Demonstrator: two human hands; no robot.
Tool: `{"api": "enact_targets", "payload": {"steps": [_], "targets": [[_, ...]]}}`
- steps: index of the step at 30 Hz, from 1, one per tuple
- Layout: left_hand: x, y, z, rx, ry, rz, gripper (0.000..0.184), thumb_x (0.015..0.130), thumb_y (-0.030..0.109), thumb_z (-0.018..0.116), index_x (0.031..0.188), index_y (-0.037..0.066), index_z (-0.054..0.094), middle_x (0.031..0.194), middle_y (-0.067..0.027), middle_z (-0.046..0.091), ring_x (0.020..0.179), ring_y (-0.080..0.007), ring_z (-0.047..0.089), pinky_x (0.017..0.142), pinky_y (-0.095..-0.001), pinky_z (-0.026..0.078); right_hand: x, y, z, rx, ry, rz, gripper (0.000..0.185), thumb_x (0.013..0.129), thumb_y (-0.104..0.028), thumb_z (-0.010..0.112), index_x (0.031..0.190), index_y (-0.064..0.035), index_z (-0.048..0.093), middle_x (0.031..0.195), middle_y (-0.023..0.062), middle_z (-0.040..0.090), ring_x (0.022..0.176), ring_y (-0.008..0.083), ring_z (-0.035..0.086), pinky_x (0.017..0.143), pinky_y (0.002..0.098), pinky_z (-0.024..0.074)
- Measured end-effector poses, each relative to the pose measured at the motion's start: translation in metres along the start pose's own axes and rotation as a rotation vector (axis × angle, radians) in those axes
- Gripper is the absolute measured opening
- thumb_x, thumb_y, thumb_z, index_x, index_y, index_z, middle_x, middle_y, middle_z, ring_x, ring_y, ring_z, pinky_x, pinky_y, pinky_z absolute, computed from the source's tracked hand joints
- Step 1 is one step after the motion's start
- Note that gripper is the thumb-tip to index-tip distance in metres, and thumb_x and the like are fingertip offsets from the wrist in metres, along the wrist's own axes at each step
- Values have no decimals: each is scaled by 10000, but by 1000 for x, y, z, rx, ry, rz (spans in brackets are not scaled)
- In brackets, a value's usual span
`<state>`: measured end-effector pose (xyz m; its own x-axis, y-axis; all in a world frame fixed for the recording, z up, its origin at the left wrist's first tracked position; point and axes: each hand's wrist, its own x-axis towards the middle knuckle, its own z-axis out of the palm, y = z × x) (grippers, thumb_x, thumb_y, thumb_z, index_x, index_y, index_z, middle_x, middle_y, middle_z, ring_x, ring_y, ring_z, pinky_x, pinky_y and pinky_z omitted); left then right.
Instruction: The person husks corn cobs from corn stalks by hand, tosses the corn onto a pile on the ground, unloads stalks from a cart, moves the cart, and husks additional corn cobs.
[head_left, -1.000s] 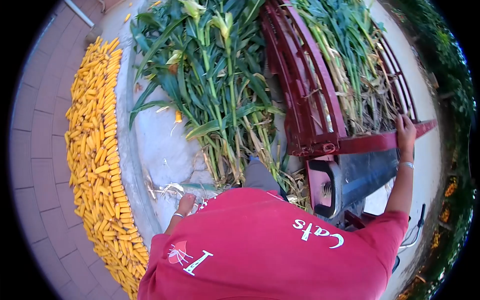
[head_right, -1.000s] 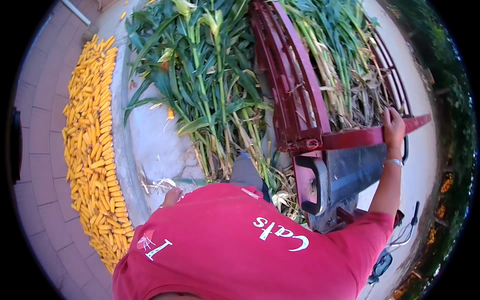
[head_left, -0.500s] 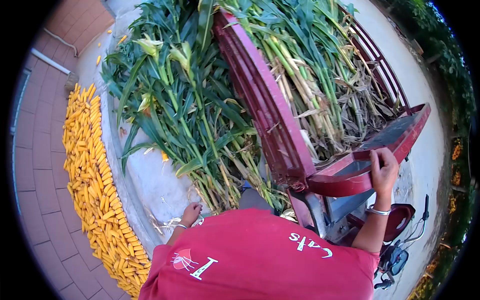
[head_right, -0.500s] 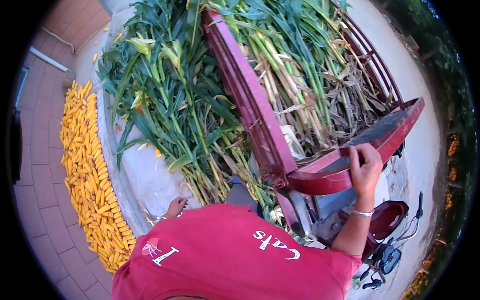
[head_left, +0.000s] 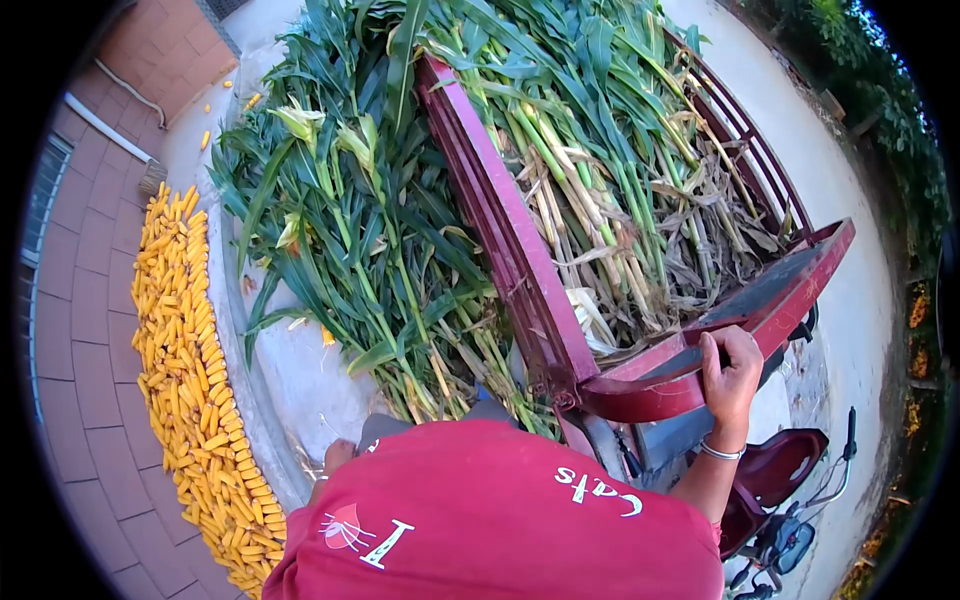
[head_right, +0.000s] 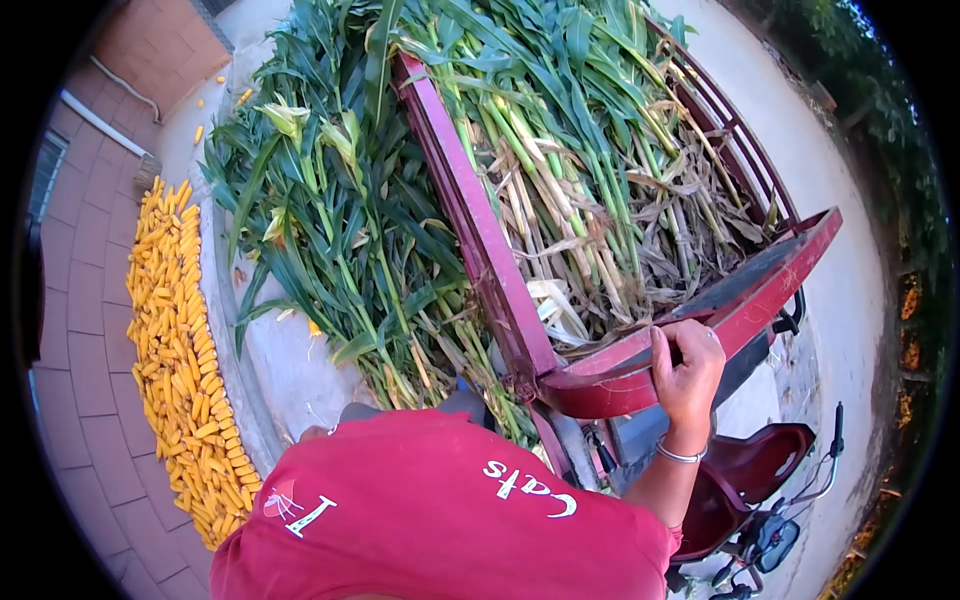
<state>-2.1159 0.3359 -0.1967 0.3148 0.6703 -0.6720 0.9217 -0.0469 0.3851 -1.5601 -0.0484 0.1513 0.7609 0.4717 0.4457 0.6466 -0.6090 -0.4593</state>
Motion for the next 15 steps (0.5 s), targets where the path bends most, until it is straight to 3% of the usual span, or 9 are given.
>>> {"api": "enact_targets", "payload": {"steps": [4,8,15], "targets": [[-6,-54,-5,159,-11,-36,250,888,230,553,999,21,634,927,-151,657,816,-234,639,732,-358,512,-2,0,1,-19,-19,21,134,807,-52,639,727,29,569,655,120,553,608,248,529,594,320,417],[6,-89,-1,222,-54,24,261,881,247,543,992,31,639,962,-161,649,847,-255,634,749,-370,506,-5,-4,5,-65,19,86,129,801,-70,648,723,12,586,682,139,576,640,308,563,613,355,438],[28,-185,3,216,-87,198,282,870,278,525,979,48,647,1021,-178,634,902,-292,626,779,-393,495,-22,-63,45,-503,-60,-63,149,835,-191,627,822,-44,648,777,127,639,778,317,598,730,404,456]]}}
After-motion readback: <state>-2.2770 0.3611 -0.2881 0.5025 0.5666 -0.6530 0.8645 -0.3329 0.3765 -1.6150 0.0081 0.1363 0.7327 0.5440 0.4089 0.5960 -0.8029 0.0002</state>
